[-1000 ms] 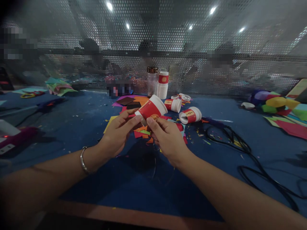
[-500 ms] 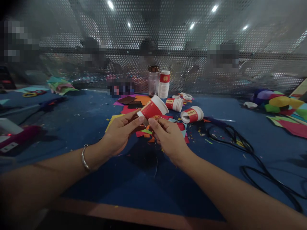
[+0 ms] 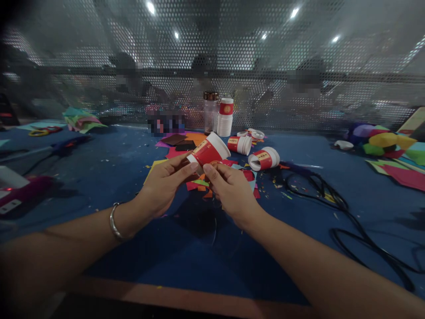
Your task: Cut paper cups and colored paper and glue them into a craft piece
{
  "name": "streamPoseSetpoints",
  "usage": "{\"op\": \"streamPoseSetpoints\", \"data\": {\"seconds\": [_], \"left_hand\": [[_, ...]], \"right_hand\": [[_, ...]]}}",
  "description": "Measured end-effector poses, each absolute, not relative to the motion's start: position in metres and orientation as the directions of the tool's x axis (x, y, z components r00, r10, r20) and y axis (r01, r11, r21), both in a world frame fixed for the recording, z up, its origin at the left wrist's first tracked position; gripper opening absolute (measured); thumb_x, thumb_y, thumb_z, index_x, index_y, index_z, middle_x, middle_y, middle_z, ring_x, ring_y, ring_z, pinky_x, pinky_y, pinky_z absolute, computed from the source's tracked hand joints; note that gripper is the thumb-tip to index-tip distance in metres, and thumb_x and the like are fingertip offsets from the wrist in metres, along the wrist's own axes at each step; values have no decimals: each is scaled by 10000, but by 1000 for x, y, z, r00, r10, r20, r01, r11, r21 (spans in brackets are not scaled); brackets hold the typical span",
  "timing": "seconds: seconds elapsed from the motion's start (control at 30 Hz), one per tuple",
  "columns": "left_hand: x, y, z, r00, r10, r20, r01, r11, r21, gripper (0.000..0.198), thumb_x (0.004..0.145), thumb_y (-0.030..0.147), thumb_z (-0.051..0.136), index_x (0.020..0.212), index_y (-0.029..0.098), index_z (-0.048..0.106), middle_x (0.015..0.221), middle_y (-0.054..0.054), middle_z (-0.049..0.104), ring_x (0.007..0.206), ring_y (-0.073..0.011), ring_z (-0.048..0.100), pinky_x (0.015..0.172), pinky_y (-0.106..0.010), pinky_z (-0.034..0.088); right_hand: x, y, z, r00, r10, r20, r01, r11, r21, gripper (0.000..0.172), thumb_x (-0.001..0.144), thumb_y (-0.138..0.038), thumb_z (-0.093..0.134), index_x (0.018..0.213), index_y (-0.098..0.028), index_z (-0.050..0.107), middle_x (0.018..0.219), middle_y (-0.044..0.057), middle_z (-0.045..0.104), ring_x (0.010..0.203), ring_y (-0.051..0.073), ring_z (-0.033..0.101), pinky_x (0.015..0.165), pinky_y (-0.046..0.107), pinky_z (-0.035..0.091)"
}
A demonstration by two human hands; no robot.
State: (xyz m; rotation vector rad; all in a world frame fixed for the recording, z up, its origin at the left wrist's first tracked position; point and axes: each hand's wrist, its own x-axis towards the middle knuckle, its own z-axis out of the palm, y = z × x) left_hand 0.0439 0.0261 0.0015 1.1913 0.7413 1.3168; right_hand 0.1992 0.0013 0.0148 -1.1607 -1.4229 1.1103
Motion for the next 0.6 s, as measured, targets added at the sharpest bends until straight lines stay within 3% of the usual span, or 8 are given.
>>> {"op": "streamPoseSetpoints", "data": {"seconds": [0.13, 0.4, 0.6], "left_hand": [[44, 26, 2, 154, 963, 221, -327, -162, 931, 342, 744, 303, 801, 1061, 186, 751, 982, -51, 765, 927, -156, 683, 905, -332, 541], [43, 26, 3, 180, 963, 199, -314, -135, 940, 179, 780, 321, 760, 884, 175, 749, 877, -34, 731, 828, -132, 661, 840, -306, 545], [42, 27, 0, 229, 945, 234, -259, -173, 950, 252, 768, 325, 771, 970, 178, 744, 893, -32, 729, 843, -148, 655, 834, -312, 529]], "right_hand": [[199, 1, 15, -81, 991, 104, 104, 112, -988, 461, 830, -627, 649, 704, -199, 533, 525, -77, 392, 429, 60, 309, 402, 224, 191], [198, 0, 17, -109, 990, 85, 57, 91, -994, 479, 796, -651, 674, 728, -194, 548, 518, -84, 383, 427, 57, 292, 403, 230, 188], [200, 1, 15, -96, 990, 99, 103, 109, -989, 490, 810, -653, 656, 696, -194, 530, 516, -77, 390, 429, 58, 312, 403, 228, 193]]}}
